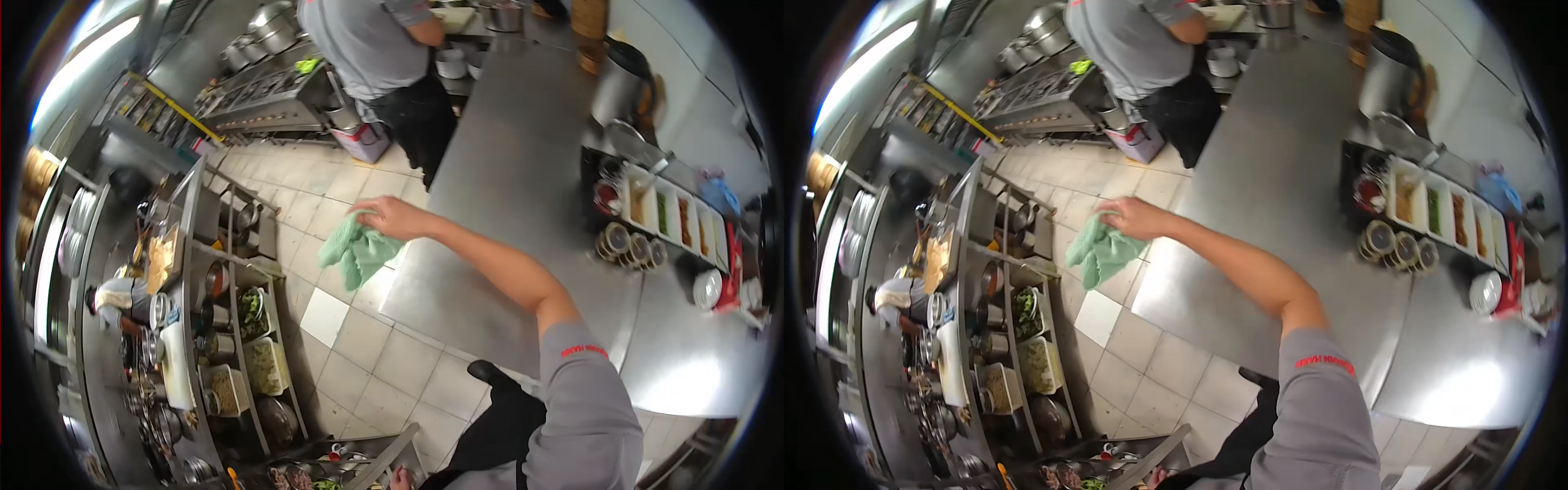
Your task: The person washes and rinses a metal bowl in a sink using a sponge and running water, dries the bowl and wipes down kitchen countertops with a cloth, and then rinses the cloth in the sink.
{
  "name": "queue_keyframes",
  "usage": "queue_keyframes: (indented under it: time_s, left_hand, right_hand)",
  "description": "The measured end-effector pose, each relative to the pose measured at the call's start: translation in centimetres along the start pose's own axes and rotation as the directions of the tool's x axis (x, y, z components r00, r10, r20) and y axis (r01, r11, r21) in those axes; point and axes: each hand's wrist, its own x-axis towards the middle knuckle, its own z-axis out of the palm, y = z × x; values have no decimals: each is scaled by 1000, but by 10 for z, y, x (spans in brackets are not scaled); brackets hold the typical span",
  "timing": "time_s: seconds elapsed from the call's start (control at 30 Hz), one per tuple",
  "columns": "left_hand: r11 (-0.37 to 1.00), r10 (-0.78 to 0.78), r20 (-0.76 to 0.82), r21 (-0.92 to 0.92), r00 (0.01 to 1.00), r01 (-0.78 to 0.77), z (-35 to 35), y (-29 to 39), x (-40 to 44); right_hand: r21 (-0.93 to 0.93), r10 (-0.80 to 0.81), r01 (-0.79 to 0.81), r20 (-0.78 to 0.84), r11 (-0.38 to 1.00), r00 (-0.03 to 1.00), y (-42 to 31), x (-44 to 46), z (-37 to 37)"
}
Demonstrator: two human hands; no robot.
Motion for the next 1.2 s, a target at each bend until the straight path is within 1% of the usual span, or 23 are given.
queue_keyframes:
  time_s: [0.1, 0.2, 0.27, 0.3, 0.33, 0.37, 0.4, 0.43, 0.53, 0.57, 0.63, 0.67, 0.7, 0.73, 0.77, 0.87, 0.93, 1.0, 1.03, 1.07, 1.1, 1.13, 1.2]
  left_hand:
    - [998, 47, 72, 27, 996, -49, -3, 17, 5]
    - [941, 186, 313, 215, 932, -260, 1, -40, 59]
    - [880, 147, 494, 330, 857, -341, 22, -42, 77]
    - [849, 101, 569, 377, 816, -369, 36, -40, 83]
    - [807, 73, 634, 416, 770, -419, 49, -33, 88]
    - [768, 51, 684, 439, 728, -467, 65, -25, 92]
    - [735, 36, 718, 453, 696, -505, 83, -15, 88]
    - [702, 26, 743, 463, 669, -541, 97, -7, 85]
    - [623, 49, 791, 453, 610, -638, 140, 28, 71]
    - [594, 57, 808, 444, 586, -671, 152, 36, 63]
    - [526, 38, 853, 426, 520, -736, 176, 45, 42]
    - [489, 10, 872, 422, 489, -763, 187, 44, 30]
    - [444, -28, 893, 414, 450, -794, 197, 39, 17]
    - [400, -78, 908, 406, 411, -822, 212, 32, 4]
    - [357, -130, 923, 384, 362, -851, 229, 22, -10]
    - [245, -318, 931, 265, 181, -933, 285, -20, -61]
    - [191, -418, 908, 103, 14, -976, 338, -56, -116]
    - [86, -458, 883, -76, -107, -993, 386, -91, -215]
    - [63, -469, 862, -186, -193, -981, 412, -108, -265]
    - [44, -479, 833, -290, -275, -956, 437, -125, -310]
    - [23, -492, 800, -381, -342, -924, 456, -142, -356]
    - [-22, -487, 780, -460, -392, -888, 467, -160, -410]
    - [55, -563, 722, -453, -402, -890, 469, -183, -518]
  right_hand:
    - [-268, 99, -145, -178, 952, 979, -54, -49, -68]
    - [-245, 491, -489, -57, 837, 869, -36, -110, -99]
    - [-240, 351, -342, -7, 908, 936, 84, -184, -34]
    - [-680, 81, -225, -237, 698, 968, 29, -221, 2]
    - [-757, 18, -243, -293, 606, 956, 6, -248, 34]
    - [-734, -121, -135, -285, 665, 951, -15, -279, 55]
    - [-751, 52, -177, -187, 636, 981, -65, -307, 60]
    - [-728, -34, -175, -262, 663, 964, -86, -336, 66]
    - [-540, 213, -531, -542, 653, 813, -133, -462, 8]
    - [-685, 210, -619, -588, 383, 781, -167, -524, -22]
    - [-275, 144, -961, -952, -20, 269, -205, -685, -64]
    - [50, 98, -983, -993, -175, -68, -235, -772, -79]
    - [337, 48, -897, -930, -287, -364, -265, -858, -95]
    - [686, -65, -718, -727, -122, -684, -330, -879, -97]
    - [584, -339, -811, -758, 29, -558, -348, -938, -89]
    - [517, -491, -847, -710, 124, -505, -434, -945, -105]
    - [541, -309, -802, -740, 253, -597, -457, -944, -128]
    - [446, -229, -820, -810, 359, -540, -451, -946, -160]
    - [200, -282, -976, -935, 86, -216, -425, -971, -177]
    - [192, -54, -981, -980, 33, -194, -428, -967, -198]
    - [271, -124, -952, -949, 144, -289, -405, -969, -218]
    - [241, 43, -967, -969, -85, -245, -390, -976, -233]
    - [-12, 220, -977, -975, -214, -36, -353, -1001, -247]
